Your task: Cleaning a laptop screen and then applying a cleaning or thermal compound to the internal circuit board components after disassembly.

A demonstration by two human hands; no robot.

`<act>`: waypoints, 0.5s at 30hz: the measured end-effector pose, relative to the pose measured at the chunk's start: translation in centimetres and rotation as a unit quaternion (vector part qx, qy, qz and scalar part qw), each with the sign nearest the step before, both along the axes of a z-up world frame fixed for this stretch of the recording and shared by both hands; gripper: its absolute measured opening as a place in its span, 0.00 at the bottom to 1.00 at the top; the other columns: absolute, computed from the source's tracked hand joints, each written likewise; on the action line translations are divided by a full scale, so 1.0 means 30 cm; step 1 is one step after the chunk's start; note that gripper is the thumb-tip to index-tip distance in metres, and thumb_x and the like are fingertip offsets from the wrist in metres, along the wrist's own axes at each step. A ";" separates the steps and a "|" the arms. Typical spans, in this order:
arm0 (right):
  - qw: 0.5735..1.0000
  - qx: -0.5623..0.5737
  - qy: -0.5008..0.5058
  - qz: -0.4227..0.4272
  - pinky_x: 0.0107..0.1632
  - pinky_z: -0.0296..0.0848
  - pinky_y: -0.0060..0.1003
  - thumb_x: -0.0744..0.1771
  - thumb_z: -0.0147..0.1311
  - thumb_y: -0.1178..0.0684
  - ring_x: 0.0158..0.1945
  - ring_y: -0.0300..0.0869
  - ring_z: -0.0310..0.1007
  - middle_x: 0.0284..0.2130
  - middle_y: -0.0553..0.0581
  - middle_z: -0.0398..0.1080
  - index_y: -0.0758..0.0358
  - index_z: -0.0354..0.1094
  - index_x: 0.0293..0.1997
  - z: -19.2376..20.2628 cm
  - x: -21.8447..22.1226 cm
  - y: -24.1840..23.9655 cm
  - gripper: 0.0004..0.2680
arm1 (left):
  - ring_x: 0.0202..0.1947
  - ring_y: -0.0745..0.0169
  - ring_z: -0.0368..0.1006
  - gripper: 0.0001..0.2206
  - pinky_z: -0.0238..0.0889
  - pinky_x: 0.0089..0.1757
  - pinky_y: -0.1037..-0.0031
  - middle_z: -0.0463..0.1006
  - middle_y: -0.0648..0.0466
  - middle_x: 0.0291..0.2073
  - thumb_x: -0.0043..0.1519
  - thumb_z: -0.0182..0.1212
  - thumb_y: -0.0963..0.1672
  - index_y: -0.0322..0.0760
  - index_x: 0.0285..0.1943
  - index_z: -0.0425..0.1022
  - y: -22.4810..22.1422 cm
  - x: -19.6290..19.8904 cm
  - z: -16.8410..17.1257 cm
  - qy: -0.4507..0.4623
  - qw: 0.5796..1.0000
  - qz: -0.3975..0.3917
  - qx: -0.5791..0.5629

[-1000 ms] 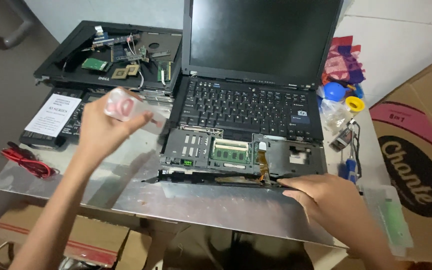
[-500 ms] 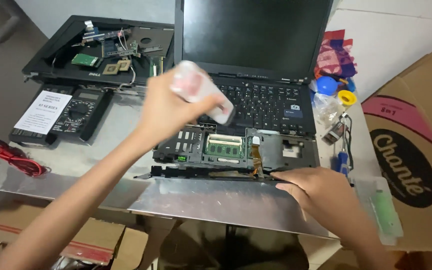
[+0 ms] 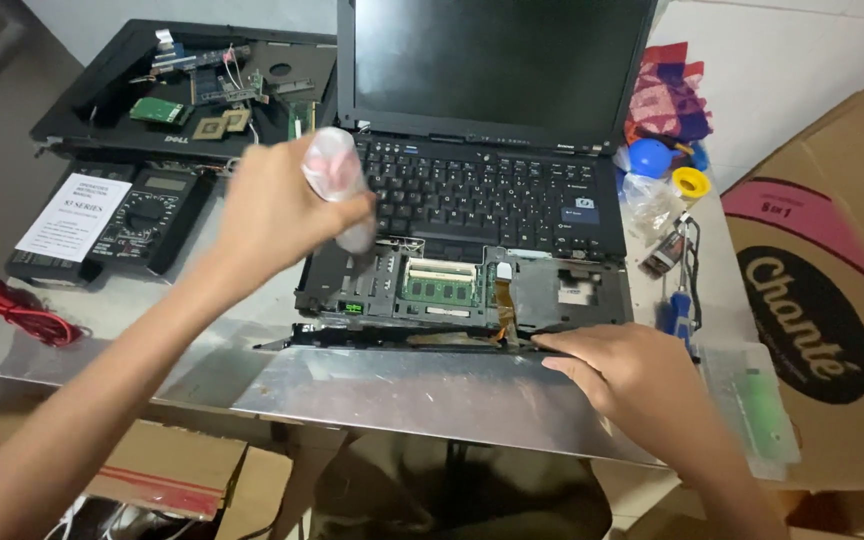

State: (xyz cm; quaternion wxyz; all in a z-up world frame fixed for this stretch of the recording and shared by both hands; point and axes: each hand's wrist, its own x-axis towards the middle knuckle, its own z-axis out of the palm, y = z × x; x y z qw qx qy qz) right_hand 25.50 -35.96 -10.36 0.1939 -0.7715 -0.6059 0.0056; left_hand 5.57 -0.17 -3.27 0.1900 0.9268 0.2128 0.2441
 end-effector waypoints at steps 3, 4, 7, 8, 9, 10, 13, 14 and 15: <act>1.000 0.000 0.008 -0.009 0.45 0.85 0.41 0.68 0.64 0.45 0.48 0.43 0.88 0.46 0.47 0.88 0.48 0.86 0.54 -0.001 0.000 0.002 0.11 | 0.23 0.57 0.75 0.16 0.62 0.33 0.64 0.79 0.58 0.21 0.62 0.75 0.53 0.44 0.42 0.77 -0.039 -0.021 0.045 -0.038 0.997 0.021 0.058; 1.000 -0.001 0.008 -0.009 0.45 0.85 0.41 0.68 0.64 0.45 0.48 0.43 0.88 0.46 0.47 0.88 0.48 0.86 0.54 0.000 0.000 0.003 0.11 | 0.23 0.57 0.75 0.16 0.62 0.33 0.64 0.79 0.58 0.21 0.62 0.75 0.53 0.44 0.42 0.77 -0.063 -0.014 0.057 -0.038 0.997 0.021 0.058; 1.000 0.001 0.007 0.000 0.47 0.85 0.43 0.68 0.64 0.45 0.48 0.45 0.88 0.47 0.49 0.87 0.50 0.85 0.55 0.003 -0.002 -0.001 0.12 | 0.33 0.77 0.82 0.12 0.72 0.37 0.80 0.89 0.63 0.34 0.59 0.79 0.49 0.45 0.44 0.82 -0.125 0.009 0.041 -0.072 0.991 -0.074 -0.082; 1.000 -0.005 0.010 -0.002 0.45 0.85 0.42 0.68 0.64 0.46 0.47 0.45 0.88 0.47 0.49 0.87 0.50 0.85 0.56 0.005 -0.003 -0.002 0.12 | 0.28 0.75 0.79 0.11 0.69 0.32 0.78 0.87 0.63 0.29 0.60 0.78 0.50 0.46 0.41 0.82 -0.133 0.023 0.008 -0.060 0.993 -0.060 -0.081; 1.000 -0.010 0.014 -0.004 0.43 0.86 0.42 0.68 0.64 0.46 0.46 0.45 0.88 0.47 0.50 0.88 0.50 0.84 0.56 0.006 -0.005 0.000 0.12 | 0.22 0.72 0.76 0.10 0.65 0.28 0.76 0.85 0.62 0.24 0.61 0.78 0.50 0.46 0.39 0.82 -0.139 0.034 -0.023 -0.048 0.995 -0.046 -0.079; 1.000 -0.011 0.014 -0.004 0.43 0.86 0.42 0.68 0.64 0.46 0.46 0.45 0.88 0.47 0.50 0.88 0.50 0.84 0.56 0.004 -0.002 -0.002 0.12 | 0.22 0.72 0.76 0.10 0.65 0.28 0.76 0.85 0.62 0.24 0.61 0.78 0.50 0.46 0.39 0.82 -0.159 0.036 -0.022 -0.048 0.995 -0.046 -0.079; 1.000 -0.021 0.007 -0.009 0.41 0.85 0.41 0.68 0.64 0.45 0.45 0.44 0.88 0.46 0.49 0.88 0.48 0.85 0.56 -0.008 0.003 0.000 0.12 | 0.25 0.74 0.80 0.08 0.69 0.30 0.76 0.88 0.63 0.25 0.61 0.73 0.48 0.46 0.36 0.80 -0.198 0.032 -0.025 -0.048 0.993 -0.048 -0.097; 1.000 -0.004 -0.001 -0.006 0.41 0.85 0.41 0.68 0.64 0.46 0.46 0.44 0.88 0.46 0.49 0.88 0.48 0.85 0.55 -0.014 0.004 -0.002 0.11 | 0.24 0.67 0.78 0.11 0.66 0.30 0.72 0.85 0.60 0.24 0.60 0.74 0.49 0.44 0.37 0.77 -0.204 0.028 -0.033 -0.030 0.995 -0.034 -0.094; 1.000 0.014 -0.009 -0.003 0.42 0.84 0.41 0.68 0.65 0.46 0.47 0.44 0.88 0.45 0.48 0.88 0.47 0.86 0.54 -0.020 0.006 -0.002 0.10 | 0.23 0.61 0.76 0.14 0.64 0.30 0.68 0.83 0.57 0.23 0.60 0.75 0.50 0.43 0.38 0.75 -0.209 0.023 -0.040 -0.013 0.996 -0.020 -0.091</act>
